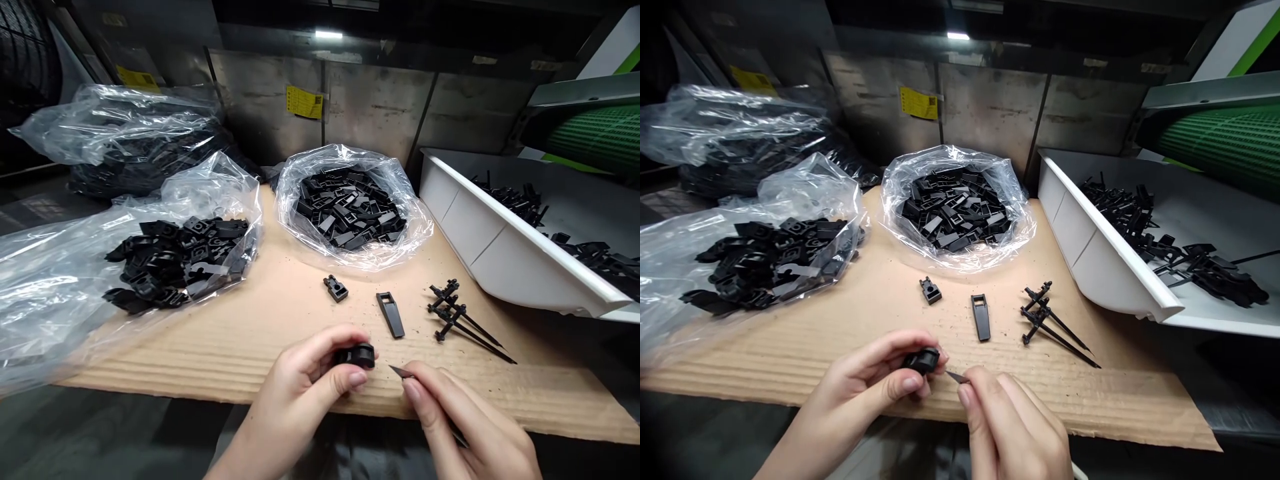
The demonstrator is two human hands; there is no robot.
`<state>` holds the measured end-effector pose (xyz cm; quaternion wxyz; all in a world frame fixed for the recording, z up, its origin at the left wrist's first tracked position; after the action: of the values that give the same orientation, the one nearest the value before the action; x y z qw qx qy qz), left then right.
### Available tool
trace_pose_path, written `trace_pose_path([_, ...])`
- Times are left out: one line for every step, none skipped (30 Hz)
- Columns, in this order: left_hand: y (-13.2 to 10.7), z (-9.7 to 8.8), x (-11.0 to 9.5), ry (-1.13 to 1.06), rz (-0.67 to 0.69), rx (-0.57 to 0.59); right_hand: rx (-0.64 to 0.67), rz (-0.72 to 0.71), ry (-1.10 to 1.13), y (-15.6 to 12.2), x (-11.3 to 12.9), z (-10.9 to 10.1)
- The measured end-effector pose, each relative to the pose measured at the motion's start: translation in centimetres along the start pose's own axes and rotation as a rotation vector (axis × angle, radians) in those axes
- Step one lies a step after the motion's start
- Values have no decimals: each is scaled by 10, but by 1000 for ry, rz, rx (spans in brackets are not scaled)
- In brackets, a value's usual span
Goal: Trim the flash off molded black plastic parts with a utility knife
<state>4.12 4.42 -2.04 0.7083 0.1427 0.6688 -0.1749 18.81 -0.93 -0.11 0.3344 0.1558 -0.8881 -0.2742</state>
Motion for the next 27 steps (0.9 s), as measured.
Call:
trace_pose_path([0,-1,-3,57,32,-15,20,-53,-13,2,2,2])
trace_pose_path([0,-2,-6,108,69,-24,37,-93,-21,4,4,3])
trace_pose_path([0,-3,-8,141,104,-30,49,-119,-22,6,6,4])
trace_pose_path([0,-4,-10,156,126,-28,57,-133,-20,7,7,5])
trace_pose_path([0,-4,-10,157,140,-23,64,-147,-19,7,8,6])
trace_pose_path([0,-4,-11,154,152,-16,64,-152,-21,8,9,7])
trace_pose_path([-1,-4,-11,146,162,-10,60,-146,-20,8,9,7])
trace_pose_path([-1,-4,-11,134,173,-10,60,-134,-12,8,10,8])
trace_pose_path([-2,-4,-12,121,188,-7,68,-110,12,8,10,9])
trace_pose_path([-3,-4,-12,111,205,-5,84,-71,54,9,9,10])
trace_pose_path([-3,-4,-12,106,219,-2,108,-23,110,9,7,12])
trace_pose_path([-4,-5,-12,107,233,2,136,18,166,10,6,14])
trace_pose_path([-4,-5,-12,115,245,7,167,39,215,11,6,15])
trace_pose_path([-5,-5,-13,126,259,14,192,49,250,12,6,17])
trace_pose_path([-5,-5,-13,138,271,18,207,51,273,12,6,17])
trace_pose_path([-5,-5,-13,148,283,22,216,51,286,13,6,17])
trace_pose_path([-6,-5,-13,155,294,25,221,53,294,14,6,17])
trace_pose_path([-6,-5,-13,161,303,28,222,58,295,14,5,16])
trace_pose_path([-7,-5,-13,165,310,28,222,63,287,14,4,16])
trace_pose_path([-7,-5,-13,167,317,28,220,64,271,14,3,15])
trace_pose_path([-7,-5,-13,169,323,28,219,60,250,14,4,15])
trace_pose_path([-7,-5,-13,173,329,31,216,50,228,13,4,15])
trace_pose_path([-7,-5,-13,174,329,33,214,35,212,13,6,15])
trace_pose_path([-7,-4,-13,172,325,35,215,17,204,14,7,14])
trace_pose_path([-7,-4,-13,168,318,36,221,7,210,14,9,14])
trace_pose_path([-7,-4,-13,163,314,37,236,13,228,15,9,14])
trace_pose_path([-7,-4,-12,156,310,39,267,40,258,17,8,14])
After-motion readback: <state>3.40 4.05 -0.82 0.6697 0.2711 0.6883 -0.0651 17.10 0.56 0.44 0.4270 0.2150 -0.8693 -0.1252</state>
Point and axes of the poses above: each hand's wrist, its own y-axis towards the middle knuckle, its own z-axis out of the palm, x = y × z, the point moved 5 cm from there along y, towards the middle knuckle, and after that the axes turned 5 degrees about x, right-handed, at the moved point
